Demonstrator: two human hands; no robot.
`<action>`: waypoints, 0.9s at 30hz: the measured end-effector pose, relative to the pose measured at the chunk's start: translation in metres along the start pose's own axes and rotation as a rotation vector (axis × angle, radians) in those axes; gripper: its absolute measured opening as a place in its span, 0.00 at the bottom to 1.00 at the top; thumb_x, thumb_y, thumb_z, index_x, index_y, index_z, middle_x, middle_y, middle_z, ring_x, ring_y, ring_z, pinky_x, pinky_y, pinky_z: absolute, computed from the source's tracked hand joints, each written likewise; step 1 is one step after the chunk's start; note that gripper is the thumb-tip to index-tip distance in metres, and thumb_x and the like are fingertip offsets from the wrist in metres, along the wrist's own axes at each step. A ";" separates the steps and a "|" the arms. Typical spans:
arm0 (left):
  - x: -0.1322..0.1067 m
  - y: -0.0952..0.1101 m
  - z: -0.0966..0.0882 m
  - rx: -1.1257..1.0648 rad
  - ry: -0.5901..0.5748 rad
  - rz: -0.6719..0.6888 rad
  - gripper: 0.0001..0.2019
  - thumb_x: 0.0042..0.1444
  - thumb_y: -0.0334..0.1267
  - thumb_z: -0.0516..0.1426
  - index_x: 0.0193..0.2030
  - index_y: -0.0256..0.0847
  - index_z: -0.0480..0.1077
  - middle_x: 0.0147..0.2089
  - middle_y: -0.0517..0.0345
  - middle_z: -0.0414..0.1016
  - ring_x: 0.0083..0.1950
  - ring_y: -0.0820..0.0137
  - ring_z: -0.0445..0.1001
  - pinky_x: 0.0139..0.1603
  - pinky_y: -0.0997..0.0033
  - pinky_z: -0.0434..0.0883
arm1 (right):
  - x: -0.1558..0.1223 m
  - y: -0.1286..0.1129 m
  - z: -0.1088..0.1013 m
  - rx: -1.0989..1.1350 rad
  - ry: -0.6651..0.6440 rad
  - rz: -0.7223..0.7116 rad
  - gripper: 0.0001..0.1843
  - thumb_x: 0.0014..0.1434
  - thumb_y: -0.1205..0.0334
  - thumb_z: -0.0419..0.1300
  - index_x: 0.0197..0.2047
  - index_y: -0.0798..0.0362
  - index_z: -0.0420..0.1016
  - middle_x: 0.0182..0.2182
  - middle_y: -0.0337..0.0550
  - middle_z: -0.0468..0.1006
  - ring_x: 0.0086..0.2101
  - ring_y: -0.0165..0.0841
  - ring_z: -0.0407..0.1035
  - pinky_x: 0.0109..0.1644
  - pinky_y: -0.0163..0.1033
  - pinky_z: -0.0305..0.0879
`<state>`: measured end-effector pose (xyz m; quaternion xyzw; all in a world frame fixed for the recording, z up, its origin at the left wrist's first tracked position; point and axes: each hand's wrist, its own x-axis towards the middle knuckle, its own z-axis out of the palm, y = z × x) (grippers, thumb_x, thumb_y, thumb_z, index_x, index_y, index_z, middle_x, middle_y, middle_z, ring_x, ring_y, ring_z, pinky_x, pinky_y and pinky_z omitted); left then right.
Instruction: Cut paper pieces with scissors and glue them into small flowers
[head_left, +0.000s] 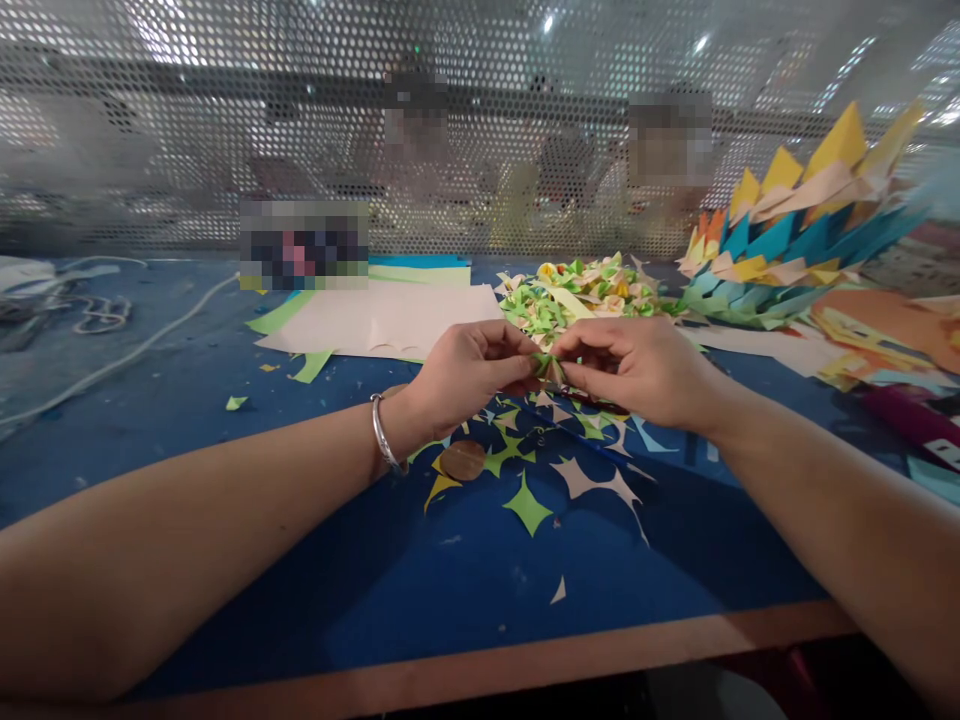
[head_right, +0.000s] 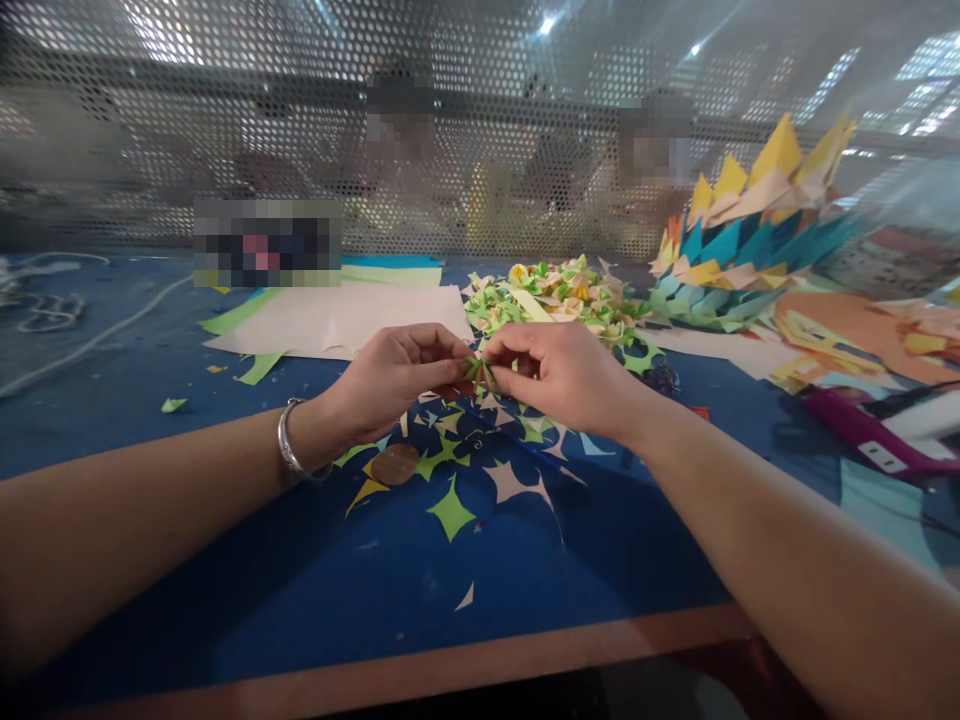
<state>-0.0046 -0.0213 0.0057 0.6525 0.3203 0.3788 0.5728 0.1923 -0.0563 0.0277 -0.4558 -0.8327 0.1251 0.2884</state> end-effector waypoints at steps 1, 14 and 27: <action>0.000 0.000 0.000 -0.030 0.000 -0.014 0.05 0.49 0.33 0.62 0.32 0.37 0.70 0.28 0.61 0.75 0.31 0.75 0.76 0.35 0.73 0.72 | 0.000 0.000 0.000 0.000 -0.002 -0.003 0.05 0.60 0.60 0.59 0.35 0.51 0.75 0.22 0.36 0.71 0.21 0.25 0.60 0.23 0.34 0.56; 0.005 0.004 -0.008 -0.224 -0.145 -0.151 0.04 0.52 0.27 0.60 0.35 0.36 0.71 0.28 0.60 0.77 0.28 0.76 0.76 0.35 0.75 0.71 | -0.002 -0.005 -0.001 0.192 -0.059 0.050 0.07 0.59 0.62 0.61 0.42 0.50 0.72 0.29 0.39 0.74 0.26 0.28 0.66 0.26 0.35 0.61; 0.006 0.003 -0.008 -0.341 -0.281 -0.336 0.05 0.52 0.25 0.59 0.31 0.39 0.74 0.28 0.57 0.76 0.27 0.76 0.72 0.32 0.75 0.70 | -0.003 -0.006 -0.003 0.342 -0.258 0.040 0.06 0.59 0.62 0.61 0.40 0.51 0.69 0.28 0.35 0.69 0.27 0.25 0.63 0.29 0.33 0.60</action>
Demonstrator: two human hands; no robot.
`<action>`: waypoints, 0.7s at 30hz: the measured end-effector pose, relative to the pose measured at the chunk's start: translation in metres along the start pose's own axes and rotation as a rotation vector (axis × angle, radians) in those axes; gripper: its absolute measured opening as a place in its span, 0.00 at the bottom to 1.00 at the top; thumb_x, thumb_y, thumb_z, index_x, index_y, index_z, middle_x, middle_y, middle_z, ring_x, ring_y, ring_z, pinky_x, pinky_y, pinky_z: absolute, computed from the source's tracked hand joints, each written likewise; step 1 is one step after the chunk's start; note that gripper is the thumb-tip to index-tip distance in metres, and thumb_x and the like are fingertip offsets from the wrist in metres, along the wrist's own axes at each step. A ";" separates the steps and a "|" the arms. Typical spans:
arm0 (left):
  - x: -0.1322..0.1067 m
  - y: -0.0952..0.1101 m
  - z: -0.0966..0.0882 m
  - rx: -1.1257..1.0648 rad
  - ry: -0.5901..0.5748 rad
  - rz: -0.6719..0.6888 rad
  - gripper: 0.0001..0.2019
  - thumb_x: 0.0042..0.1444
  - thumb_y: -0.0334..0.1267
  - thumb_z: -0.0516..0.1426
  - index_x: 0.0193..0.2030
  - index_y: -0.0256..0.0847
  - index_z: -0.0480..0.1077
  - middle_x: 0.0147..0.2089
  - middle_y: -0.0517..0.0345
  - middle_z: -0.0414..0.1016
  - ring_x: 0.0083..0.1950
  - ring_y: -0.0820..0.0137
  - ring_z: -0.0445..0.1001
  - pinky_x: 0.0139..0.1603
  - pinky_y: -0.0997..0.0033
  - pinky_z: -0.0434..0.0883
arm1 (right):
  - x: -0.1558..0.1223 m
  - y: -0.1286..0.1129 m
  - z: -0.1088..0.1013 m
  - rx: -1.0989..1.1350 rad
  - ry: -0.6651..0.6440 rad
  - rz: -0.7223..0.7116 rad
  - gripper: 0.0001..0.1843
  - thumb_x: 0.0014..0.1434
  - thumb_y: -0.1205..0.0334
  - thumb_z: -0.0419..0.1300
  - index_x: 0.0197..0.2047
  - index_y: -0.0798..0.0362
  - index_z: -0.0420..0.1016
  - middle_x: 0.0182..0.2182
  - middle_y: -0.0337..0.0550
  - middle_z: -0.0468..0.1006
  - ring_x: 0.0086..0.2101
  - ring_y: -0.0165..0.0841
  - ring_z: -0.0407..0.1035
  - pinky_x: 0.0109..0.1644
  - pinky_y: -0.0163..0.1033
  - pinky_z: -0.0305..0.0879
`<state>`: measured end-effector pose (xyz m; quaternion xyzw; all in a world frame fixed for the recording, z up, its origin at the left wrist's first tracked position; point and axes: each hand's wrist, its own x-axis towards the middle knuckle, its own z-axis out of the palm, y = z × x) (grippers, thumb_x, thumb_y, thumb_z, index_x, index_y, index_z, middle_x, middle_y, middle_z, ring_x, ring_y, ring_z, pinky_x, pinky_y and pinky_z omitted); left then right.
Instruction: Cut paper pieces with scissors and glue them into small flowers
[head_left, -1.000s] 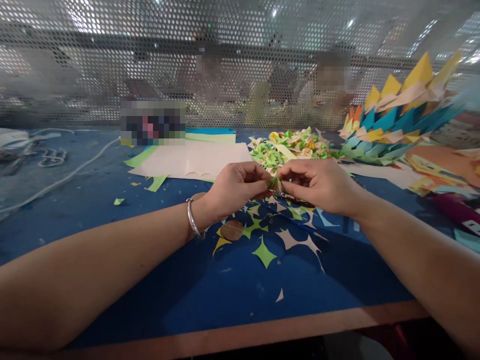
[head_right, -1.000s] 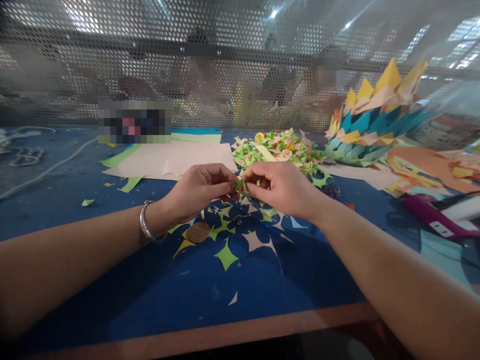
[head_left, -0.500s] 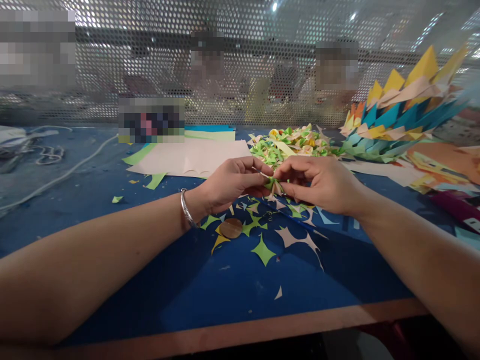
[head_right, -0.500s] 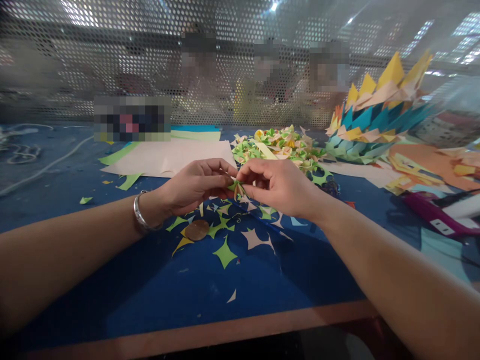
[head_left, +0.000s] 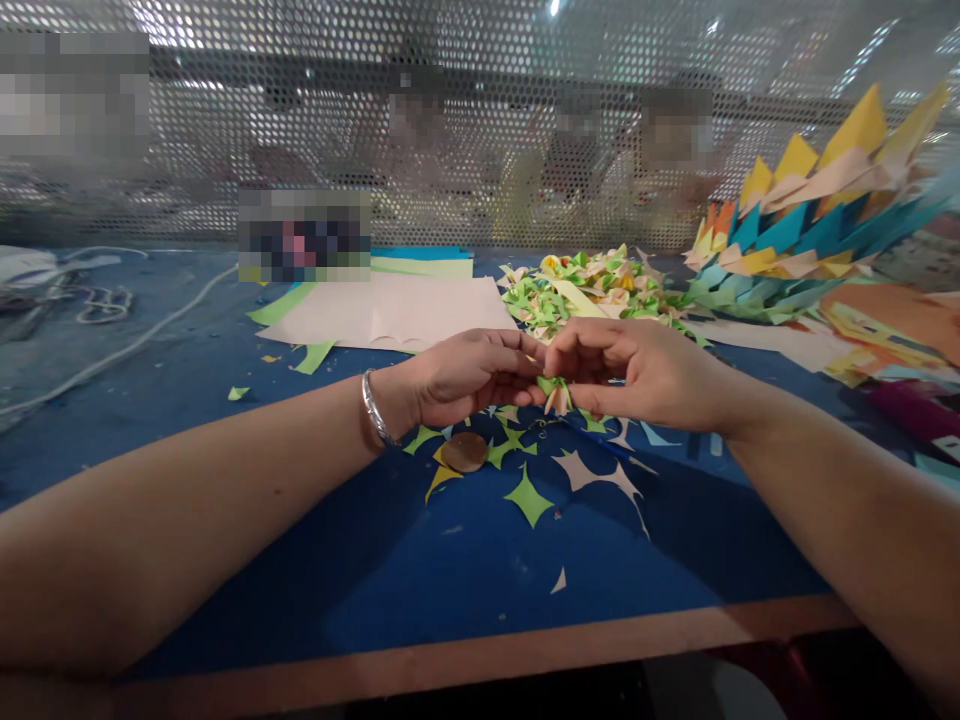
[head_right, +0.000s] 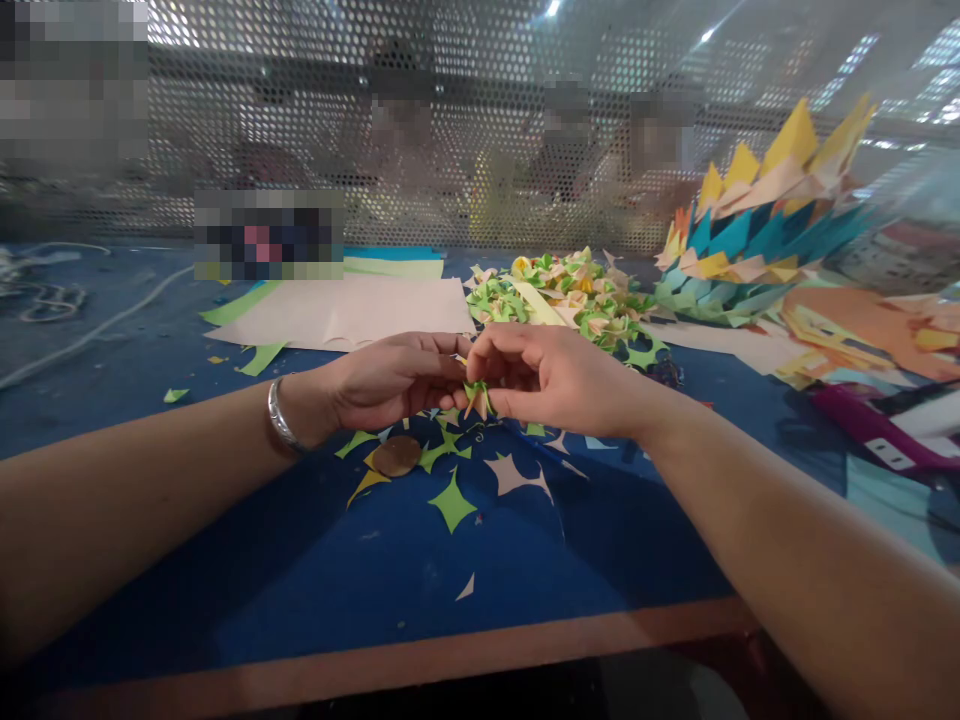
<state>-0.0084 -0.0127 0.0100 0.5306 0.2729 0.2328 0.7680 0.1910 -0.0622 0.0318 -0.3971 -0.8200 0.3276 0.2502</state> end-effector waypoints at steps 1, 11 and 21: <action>0.000 0.000 0.000 -0.009 0.010 -0.004 0.05 0.52 0.25 0.59 0.31 0.39 0.74 0.28 0.58 0.76 0.27 0.76 0.71 0.32 0.75 0.70 | 0.000 -0.001 0.000 -0.013 0.000 -0.002 0.06 0.58 0.62 0.62 0.39 0.51 0.69 0.28 0.34 0.69 0.26 0.25 0.63 0.29 0.33 0.60; -0.002 -0.001 0.009 0.141 0.235 0.200 0.05 0.54 0.27 0.57 0.37 0.39 0.69 0.29 0.60 0.75 0.25 0.77 0.71 0.28 0.75 0.67 | 0.001 0.000 0.000 -0.070 0.050 0.003 0.03 0.57 0.64 0.61 0.37 0.52 0.71 0.25 0.34 0.69 0.25 0.25 0.62 0.28 0.34 0.59; -0.009 -0.004 0.010 0.414 0.148 0.539 0.14 0.51 0.36 0.64 0.41 0.37 0.66 0.38 0.56 0.72 0.38 0.72 0.72 0.39 0.70 0.70 | 0.004 0.002 -0.002 -0.019 0.154 0.044 0.10 0.55 0.57 0.66 0.34 0.51 0.70 0.22 0.33 0.69 0.22 0.25 0.62 0.25 0.34 0.57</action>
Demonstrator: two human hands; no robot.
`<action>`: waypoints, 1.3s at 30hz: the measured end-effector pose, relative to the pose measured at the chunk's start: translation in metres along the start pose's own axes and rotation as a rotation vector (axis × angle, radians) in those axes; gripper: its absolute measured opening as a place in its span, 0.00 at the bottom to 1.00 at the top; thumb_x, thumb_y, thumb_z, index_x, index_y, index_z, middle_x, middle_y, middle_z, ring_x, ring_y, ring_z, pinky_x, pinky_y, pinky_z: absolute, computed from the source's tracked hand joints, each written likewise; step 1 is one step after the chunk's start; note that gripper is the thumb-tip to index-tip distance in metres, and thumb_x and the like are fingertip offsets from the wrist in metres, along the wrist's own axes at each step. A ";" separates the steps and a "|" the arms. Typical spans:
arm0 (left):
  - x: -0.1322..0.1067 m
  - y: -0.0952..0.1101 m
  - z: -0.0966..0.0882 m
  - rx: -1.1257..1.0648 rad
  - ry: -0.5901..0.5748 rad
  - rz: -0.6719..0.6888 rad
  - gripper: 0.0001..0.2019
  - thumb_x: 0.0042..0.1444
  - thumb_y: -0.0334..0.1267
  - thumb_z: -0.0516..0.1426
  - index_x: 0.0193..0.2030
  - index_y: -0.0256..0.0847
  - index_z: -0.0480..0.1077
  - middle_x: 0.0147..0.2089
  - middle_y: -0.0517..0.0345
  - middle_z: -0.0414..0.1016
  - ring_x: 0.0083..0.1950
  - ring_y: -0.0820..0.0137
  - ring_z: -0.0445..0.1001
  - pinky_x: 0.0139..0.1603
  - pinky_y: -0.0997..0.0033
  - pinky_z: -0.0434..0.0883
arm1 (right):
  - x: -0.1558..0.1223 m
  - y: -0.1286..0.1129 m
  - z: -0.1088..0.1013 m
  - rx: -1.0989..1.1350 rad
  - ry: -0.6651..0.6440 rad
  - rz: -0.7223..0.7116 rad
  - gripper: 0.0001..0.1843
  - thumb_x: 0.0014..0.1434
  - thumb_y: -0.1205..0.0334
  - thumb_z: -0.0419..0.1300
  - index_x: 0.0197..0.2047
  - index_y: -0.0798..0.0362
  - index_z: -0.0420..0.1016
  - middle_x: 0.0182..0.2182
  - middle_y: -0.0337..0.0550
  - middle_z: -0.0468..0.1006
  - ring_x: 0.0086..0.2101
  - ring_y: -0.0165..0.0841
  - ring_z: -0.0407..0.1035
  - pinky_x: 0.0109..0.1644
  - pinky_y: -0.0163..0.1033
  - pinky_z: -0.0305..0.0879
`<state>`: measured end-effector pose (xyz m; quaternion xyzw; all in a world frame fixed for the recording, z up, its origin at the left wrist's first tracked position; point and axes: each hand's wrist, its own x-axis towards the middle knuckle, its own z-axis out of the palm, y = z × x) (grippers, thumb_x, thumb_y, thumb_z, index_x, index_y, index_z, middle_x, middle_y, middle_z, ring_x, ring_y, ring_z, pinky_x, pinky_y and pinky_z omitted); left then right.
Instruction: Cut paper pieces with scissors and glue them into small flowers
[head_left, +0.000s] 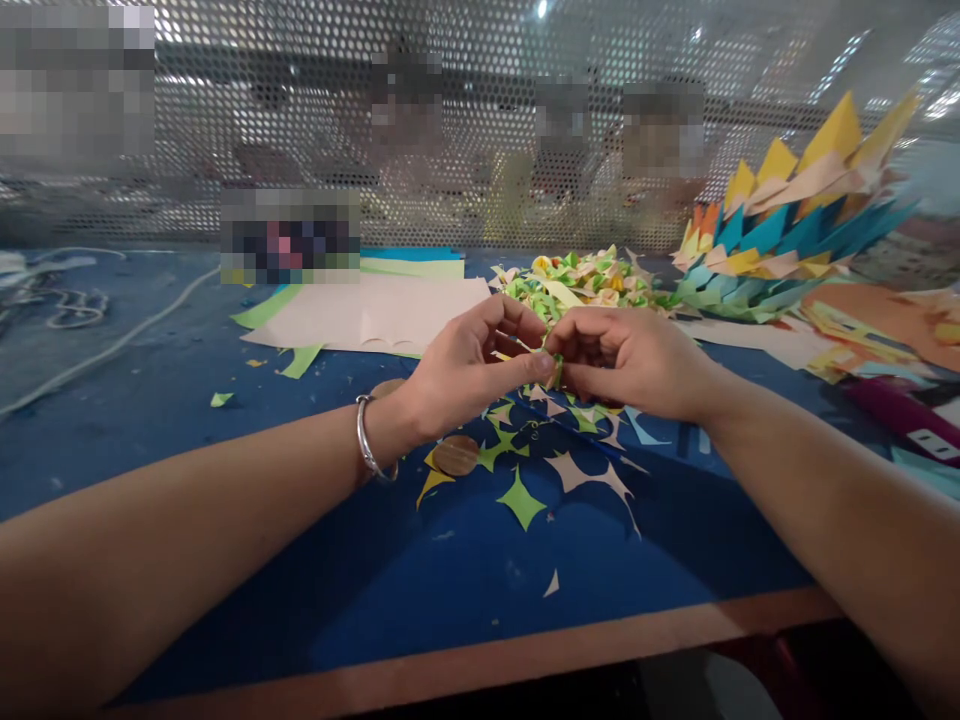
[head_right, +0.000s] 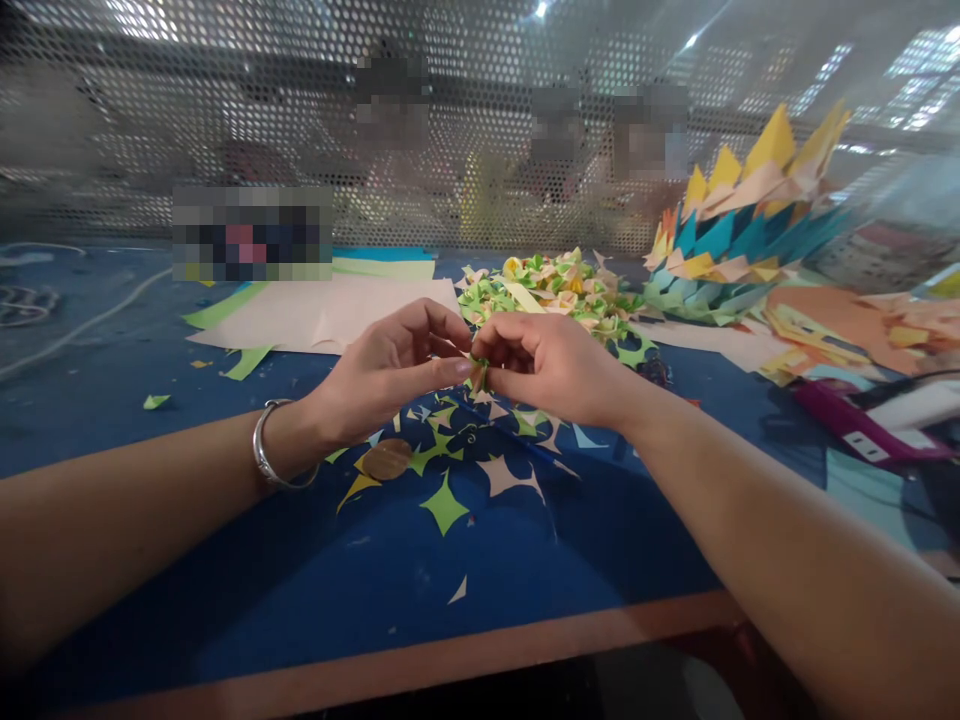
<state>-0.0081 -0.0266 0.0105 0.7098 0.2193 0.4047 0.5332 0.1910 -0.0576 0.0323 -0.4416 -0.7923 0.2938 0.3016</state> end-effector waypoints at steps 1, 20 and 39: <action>0.000 0.000 0.000 -0.012 -0.011 -0.013 0.15 0.50 0.36 0.65 0.42 0.37 0.66 0.39 0.56 0.72 0.39 0.71 0.73 0.40 0.69 0.71 | 0.000 0.000 0.000 0.002 0.006 0.001 0.11 0.55 0.56 0.67 0.34 0.51 0.70 0.22 0.33 0.68 0.22 0.25 0.62 0.24 0.34 0.57; 0.004 -0.002 -0.003 -0.178 -0.047 -0.074 0.16 0.48 0.29 0.65 0.42 0.35 0.66 0.39 0.58 0.71 0.40 0.73 0.73 0.43 0.69 0.73 | 0.000 0.002 0.001 -0.002 0.017 0.004 0.08 0.55 0.61 0.66 0.34 0.51 0.71 0.22 0.32 0.68 0.21 0.25 0.61 0.24 0.34 0.57; 0.006 -0.002 -0.005 -0.234 -0.038 -0.126 0.12 0.48 0.27 0.65 0.38 0.36 0.69 0.36 0.60 0.73 0.37 0.75 0.74 0.42 0.71 0.73 | 0.000 0.002 -0.001 0.024 0.019 -0.010 0.05 0.56 0.62 0.64 0.35 0.51 0.71 0.22 0.35 0.69 0.22 0.27 0.64 0.24 0.35 0.60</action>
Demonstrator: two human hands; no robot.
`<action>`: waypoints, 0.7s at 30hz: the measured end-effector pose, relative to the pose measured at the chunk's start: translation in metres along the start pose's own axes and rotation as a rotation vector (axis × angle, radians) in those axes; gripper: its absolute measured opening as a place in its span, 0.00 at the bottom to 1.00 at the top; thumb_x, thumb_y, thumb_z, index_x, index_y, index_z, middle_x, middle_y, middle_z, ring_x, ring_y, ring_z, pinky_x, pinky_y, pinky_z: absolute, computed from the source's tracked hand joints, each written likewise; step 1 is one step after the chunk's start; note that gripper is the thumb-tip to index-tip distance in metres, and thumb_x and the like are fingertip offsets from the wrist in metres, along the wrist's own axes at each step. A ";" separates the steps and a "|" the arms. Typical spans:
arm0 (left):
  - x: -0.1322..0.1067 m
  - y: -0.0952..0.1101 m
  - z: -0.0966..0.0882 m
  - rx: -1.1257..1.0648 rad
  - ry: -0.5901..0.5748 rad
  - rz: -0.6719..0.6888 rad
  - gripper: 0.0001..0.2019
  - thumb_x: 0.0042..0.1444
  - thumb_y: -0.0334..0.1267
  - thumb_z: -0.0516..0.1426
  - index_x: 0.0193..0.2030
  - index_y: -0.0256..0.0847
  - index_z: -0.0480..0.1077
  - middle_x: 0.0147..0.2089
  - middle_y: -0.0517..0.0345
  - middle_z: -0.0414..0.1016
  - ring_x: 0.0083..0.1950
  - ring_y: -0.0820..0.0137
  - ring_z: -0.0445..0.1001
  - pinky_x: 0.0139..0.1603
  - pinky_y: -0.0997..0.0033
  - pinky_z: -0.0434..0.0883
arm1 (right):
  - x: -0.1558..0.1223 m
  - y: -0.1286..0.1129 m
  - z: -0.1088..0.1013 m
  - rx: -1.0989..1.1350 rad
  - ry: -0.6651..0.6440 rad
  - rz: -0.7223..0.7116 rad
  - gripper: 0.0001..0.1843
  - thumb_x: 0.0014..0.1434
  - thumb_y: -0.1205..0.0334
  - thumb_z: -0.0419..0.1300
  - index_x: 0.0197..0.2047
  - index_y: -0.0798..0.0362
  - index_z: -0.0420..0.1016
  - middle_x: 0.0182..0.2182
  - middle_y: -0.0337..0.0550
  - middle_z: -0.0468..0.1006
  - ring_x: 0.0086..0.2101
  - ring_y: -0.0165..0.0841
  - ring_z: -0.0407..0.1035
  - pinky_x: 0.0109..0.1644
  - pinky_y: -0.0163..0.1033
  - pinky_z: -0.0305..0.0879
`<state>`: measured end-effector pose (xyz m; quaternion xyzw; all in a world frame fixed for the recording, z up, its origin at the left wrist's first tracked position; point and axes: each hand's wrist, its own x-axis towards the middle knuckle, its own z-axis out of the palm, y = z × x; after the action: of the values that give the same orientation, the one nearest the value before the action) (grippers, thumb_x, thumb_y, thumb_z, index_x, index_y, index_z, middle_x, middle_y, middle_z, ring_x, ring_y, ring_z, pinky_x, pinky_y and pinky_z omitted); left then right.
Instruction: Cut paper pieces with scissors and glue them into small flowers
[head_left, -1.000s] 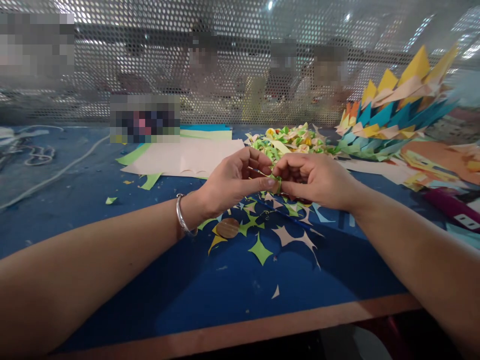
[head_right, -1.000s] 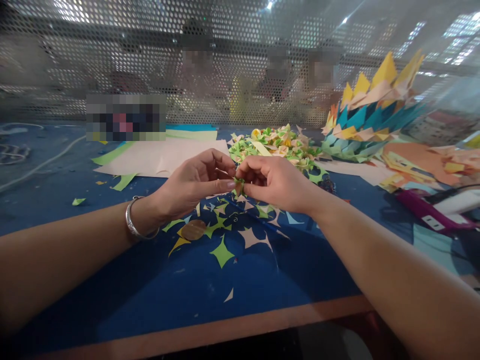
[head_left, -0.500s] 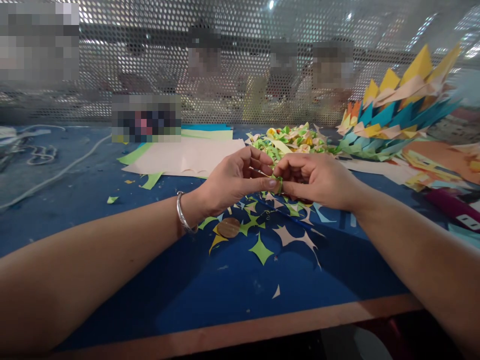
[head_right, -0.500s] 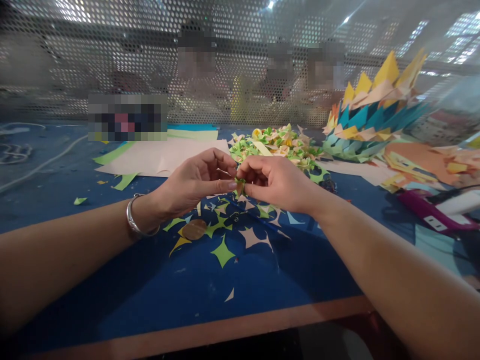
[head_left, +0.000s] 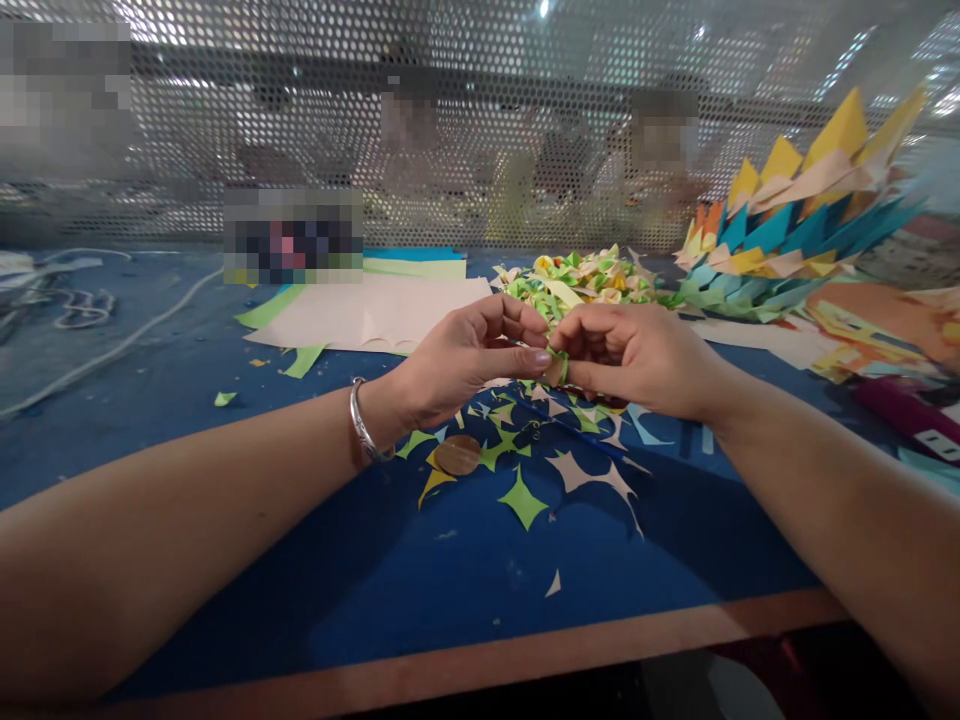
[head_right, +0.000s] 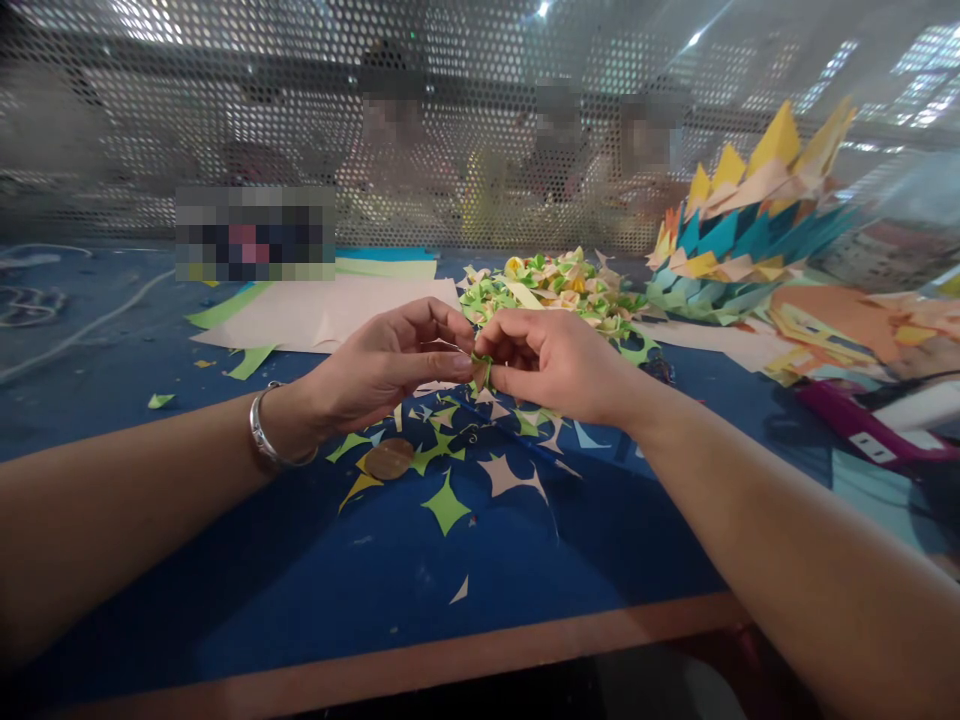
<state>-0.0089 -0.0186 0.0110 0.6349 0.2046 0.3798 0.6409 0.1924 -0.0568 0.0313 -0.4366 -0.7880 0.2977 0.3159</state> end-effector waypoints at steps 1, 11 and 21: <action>0.000 0.000 0.000 -0.003 -0.003 -0.005 0.12 0.48 0.27 0.65 0.38 0.36 0.69 0.35 0.60 0.73 0.37 0.75 0.74 0.42 0.71 0.73 | 0.000 0.000 0.000 0.001 0.001 0.000 0.05 0.56 0.62 0.64 0.35 0.51 0.71 0.22 0.35 0.69 0.22 0.27 0.64 0.24 0.35 0.60; 0.001 -0.004 0.000 0.263 0.038 0.195 0.08 0.50 0.29 0.62 0.37 0.37 0.68 0.35 0.59 0.73 0.35 0.74 0.75 0.39 0.70 0.76 | 0.000 -0.001 -0.001 -0.051 0.010 0.004 0.05 0.55 0.62 0.65 0.34 0.52 0.72 0.21 0.34 0.69 0.21 0.26 0.63 0.24 0.34 0.59; -0.010 -0.003 0.003 0.766 0.061 0.540 0.05 0.54 0.25 0.57 0.35 0.37 0.71 0.44 0.52 0.71 0.41 0.73 0.74 0.36 0.76 0.77 | 0.000 -0.001 0.000 -0.007 -0.028 0.019 0.04 0.55 0.64 0.62 0.35 0.52 0.72 0.22 0.34 0.69 0.22 0.25 0.62 0.24 0.33 0.58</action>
<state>-0.0123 -0.0278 0.0067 0.8447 0.1763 0.4486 0.2326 0.1916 -0.0572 0.0323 -0.4408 -0.7894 0.3039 0.3003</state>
